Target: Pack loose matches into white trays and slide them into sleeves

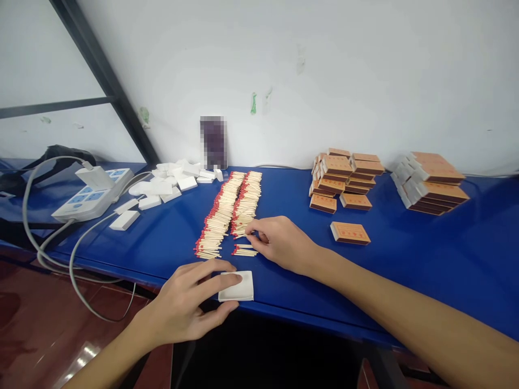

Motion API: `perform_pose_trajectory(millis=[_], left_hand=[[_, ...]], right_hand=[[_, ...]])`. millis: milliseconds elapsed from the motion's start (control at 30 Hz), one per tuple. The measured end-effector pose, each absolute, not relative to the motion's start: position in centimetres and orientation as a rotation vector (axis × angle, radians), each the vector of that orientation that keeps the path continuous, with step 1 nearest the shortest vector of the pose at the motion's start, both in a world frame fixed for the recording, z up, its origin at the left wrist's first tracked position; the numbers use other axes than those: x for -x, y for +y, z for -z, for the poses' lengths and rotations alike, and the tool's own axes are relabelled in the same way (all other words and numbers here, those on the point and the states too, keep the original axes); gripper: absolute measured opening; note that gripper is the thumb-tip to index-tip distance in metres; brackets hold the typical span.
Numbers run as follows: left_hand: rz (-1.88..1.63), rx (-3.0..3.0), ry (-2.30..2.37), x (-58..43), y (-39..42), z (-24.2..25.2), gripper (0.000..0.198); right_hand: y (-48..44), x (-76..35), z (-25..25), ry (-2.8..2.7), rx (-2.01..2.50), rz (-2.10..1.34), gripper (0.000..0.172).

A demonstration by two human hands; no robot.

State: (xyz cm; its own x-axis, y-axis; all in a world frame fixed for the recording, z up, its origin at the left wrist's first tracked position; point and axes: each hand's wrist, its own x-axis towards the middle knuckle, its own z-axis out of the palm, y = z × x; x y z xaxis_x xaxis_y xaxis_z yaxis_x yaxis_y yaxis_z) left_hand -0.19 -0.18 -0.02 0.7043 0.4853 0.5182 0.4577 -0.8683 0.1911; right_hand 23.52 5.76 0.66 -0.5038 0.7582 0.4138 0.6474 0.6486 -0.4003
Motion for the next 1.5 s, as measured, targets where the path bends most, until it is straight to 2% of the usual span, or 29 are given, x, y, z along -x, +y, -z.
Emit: perform_pose_trajectory(millis=[200,800,1500], left_hand=[[-0.890,-2.859,0.793,0.2,-0.1,0.1,0.024],[-0.890,-2.845,0.777,0.1,-0.1,0.1,0.024],[-0.884,-2.817,0.781,0.2,-0.2,0.3,0.030]], right_hand=[[5.6,-23.4,-0.9,-2.308,1.088,-0.277,0.017],[5.4,-23.6,-2.0,-2.417,1.195,-0.488,0.008],[4.9,-23.5,-3.1,-2.542,1.292,-0.562,0.009]])
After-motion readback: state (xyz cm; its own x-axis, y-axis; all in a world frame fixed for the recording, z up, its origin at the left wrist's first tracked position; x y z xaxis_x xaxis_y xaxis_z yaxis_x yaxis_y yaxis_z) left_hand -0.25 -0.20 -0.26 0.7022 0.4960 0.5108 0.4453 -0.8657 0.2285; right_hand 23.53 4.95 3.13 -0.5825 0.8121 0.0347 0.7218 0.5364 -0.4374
